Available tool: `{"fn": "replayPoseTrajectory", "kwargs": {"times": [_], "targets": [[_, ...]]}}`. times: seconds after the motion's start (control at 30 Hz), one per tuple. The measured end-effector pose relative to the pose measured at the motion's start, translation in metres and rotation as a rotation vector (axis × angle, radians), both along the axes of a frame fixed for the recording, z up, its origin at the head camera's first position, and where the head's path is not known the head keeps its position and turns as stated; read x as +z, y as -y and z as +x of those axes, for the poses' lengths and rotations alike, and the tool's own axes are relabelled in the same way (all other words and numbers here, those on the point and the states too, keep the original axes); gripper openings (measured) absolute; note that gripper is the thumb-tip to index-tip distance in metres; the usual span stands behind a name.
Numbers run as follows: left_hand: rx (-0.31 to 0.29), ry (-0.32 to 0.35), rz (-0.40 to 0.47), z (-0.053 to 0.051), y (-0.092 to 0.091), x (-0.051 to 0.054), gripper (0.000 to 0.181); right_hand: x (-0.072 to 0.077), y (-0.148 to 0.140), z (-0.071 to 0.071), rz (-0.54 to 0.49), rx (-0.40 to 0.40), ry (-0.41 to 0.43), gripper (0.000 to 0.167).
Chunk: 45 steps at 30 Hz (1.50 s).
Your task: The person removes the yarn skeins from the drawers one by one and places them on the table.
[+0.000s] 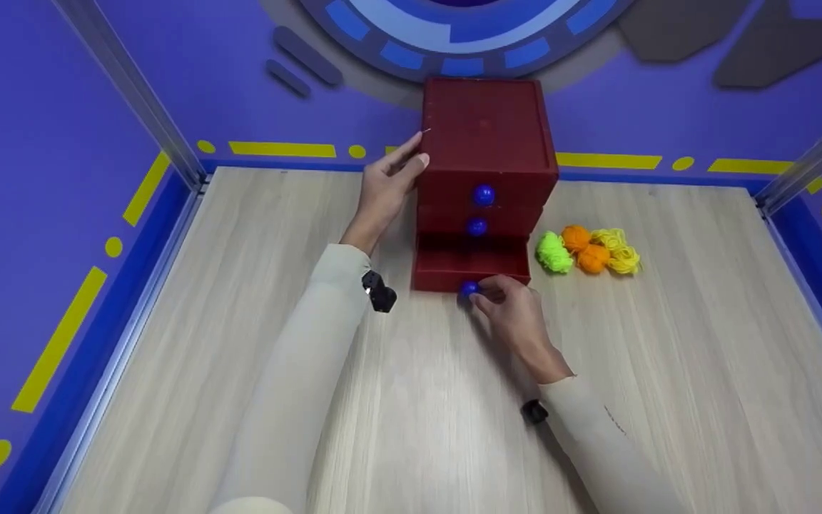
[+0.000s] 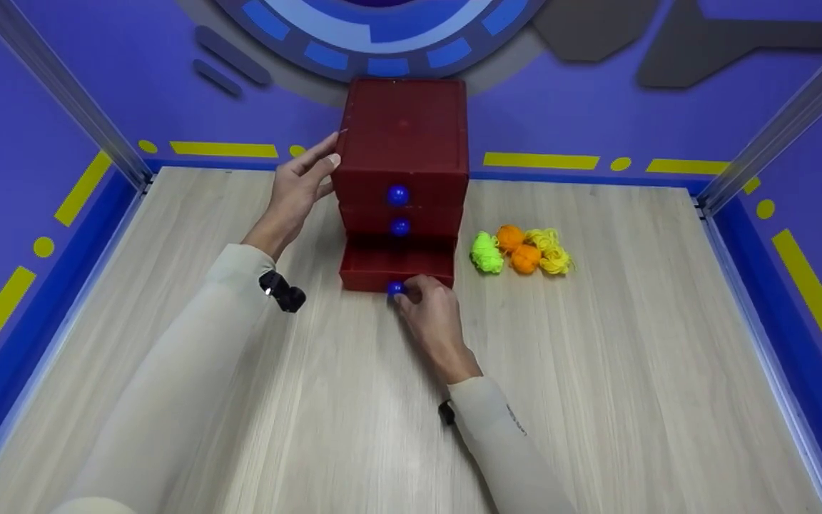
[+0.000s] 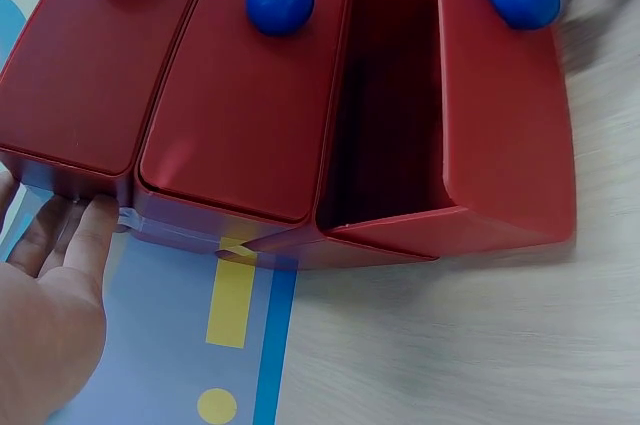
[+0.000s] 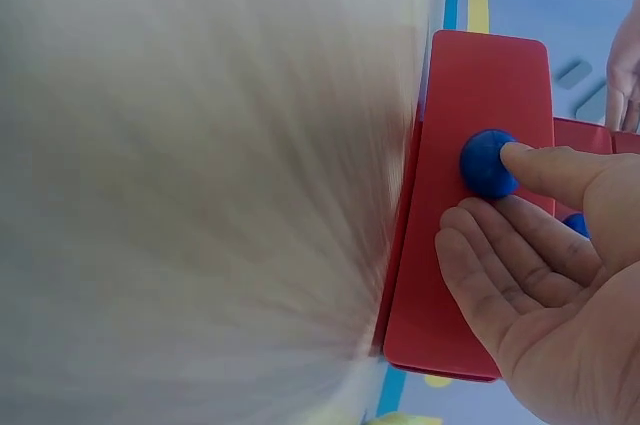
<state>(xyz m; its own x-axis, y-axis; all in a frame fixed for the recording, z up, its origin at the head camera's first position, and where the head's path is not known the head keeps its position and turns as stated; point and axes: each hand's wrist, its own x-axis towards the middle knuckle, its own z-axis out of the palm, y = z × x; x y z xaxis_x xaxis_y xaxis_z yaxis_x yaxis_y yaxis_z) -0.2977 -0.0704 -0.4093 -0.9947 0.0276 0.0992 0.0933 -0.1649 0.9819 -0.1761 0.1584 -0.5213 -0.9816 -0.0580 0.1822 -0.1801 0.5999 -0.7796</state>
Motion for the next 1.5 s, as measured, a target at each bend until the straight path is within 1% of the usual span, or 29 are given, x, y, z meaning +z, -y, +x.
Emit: {"fn": "replayPoseTrajectory", "kwargs": {"times": [0.2, 0.4, 0.63, 0.9, 1.1, 1.3, 1.4, 1.5], "targets": [[0.017, 0.003, -0.009, -0.001, -0.001, -0.002, 0.046, -0.001, 0.000, -0.005, -0.041, -0.009, 0.022, 0.019], [0.013, -0.002, 0.000, -0.001, -0.001, -0.002, 0.045, -0.001, -0.001, -0.012, -0.036, -0.011, 0.021, 0.020], [0.009, -0.003, -0.019, -0.002, 0.000, -0.001, 0.046, -0.001, 0.000, -0.021, -0.035, -0.013, 0.007, 0.021], [0.000, -0.003, 0.001, 0.000, -0.001, -0.001, 0.046, -0.002, -0.001, -0.031, -0.044, -0.005, -0.006, 0.022], [0.000, 0.003, 0.007, -0.003, 0.000, -0.002, 0.046, -0.002, -0.002, -0.038, -0.065, -0.003, 0.008, 0.021], [0.000, 0.020, 0.014, -0.006, 0.000, -0.003, 0.047, -0.002, -0.002, -0.045, -0.061, -0.004, 0.035, 0.021], [0.000, 0.023, 0.010, -0.005, 0.000, -0.002, 0.047, -0.002, -0.002, -0.048, -0.063, -0.008, 0.047, 0.023], [-0.004, 0.009, -0.002, -0.003, 0.001, -0.001, 0.046, -0.002, -0.003, -0.050, -0.072, -0.008, 0.055, 0.023]]}}
